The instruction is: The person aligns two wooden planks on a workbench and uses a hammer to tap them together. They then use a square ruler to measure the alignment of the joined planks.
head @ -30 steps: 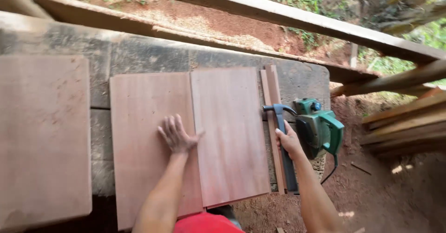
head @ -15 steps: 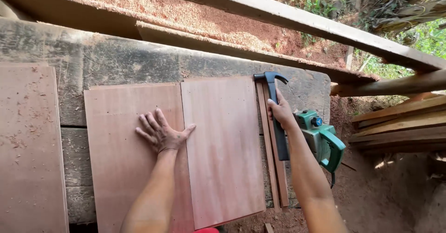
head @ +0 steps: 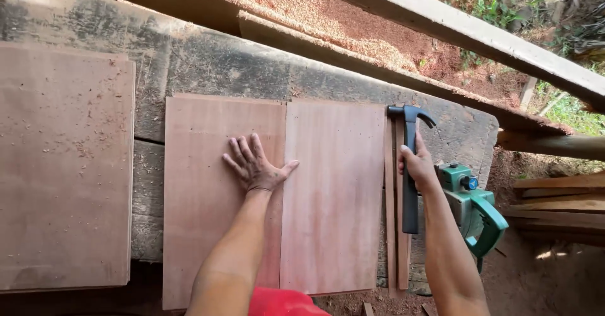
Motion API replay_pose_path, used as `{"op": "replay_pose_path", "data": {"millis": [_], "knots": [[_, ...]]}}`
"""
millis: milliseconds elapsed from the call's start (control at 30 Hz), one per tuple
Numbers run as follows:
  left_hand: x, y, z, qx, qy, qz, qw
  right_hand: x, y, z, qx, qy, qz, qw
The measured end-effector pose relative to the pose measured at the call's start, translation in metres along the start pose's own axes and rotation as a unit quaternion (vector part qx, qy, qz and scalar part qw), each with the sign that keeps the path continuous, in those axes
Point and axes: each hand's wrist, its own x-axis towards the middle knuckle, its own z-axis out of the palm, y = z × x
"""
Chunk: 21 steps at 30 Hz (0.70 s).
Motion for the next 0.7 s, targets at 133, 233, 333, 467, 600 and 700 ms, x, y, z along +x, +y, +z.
{"op": "replay_pose_path", "data": {"millis": [133, 233, 333, 467, 600, 700], "knots": [[0.001, 0.0, -0.002, -0.009, 0.002, 0.008, 1.0, -0.008, -0.012, -0.002, -0.024, 0.03, 0.026, 0.999], [-0.002, 0.0, -0.003, -0.014, 0.0, 0.001, 1.0, -0.013, -0.048, 0.017, -0.142, 0.069, -0.009, 0.987], [-0.003, 0.003, -0.006, -0.013, -0.004, 0.0, 1.0, 0.008, -0.065, 0.03, -0.268, 0.074, -0.044, 0.96], [-0.002, 0.001, -0.004, -0.011, -0.002, -0.007, 1.0, 0.076, -0.072, 0.045, -0.477, -0.004, -0.147, 0.867], [-0.003, 0.002, -0.007, -0.014, 0.002, -0.007, 1.0, 0.083, -0.132, 0.089, -0.486, -0.088, -0.203, 0.845], [-0.003, 0.001, -0.011, -0.016, -0.018, -0.011, 1.0, 0.076, -0.172, 0.118, -0.59, -0.09, -0.083, 0.798]]}}
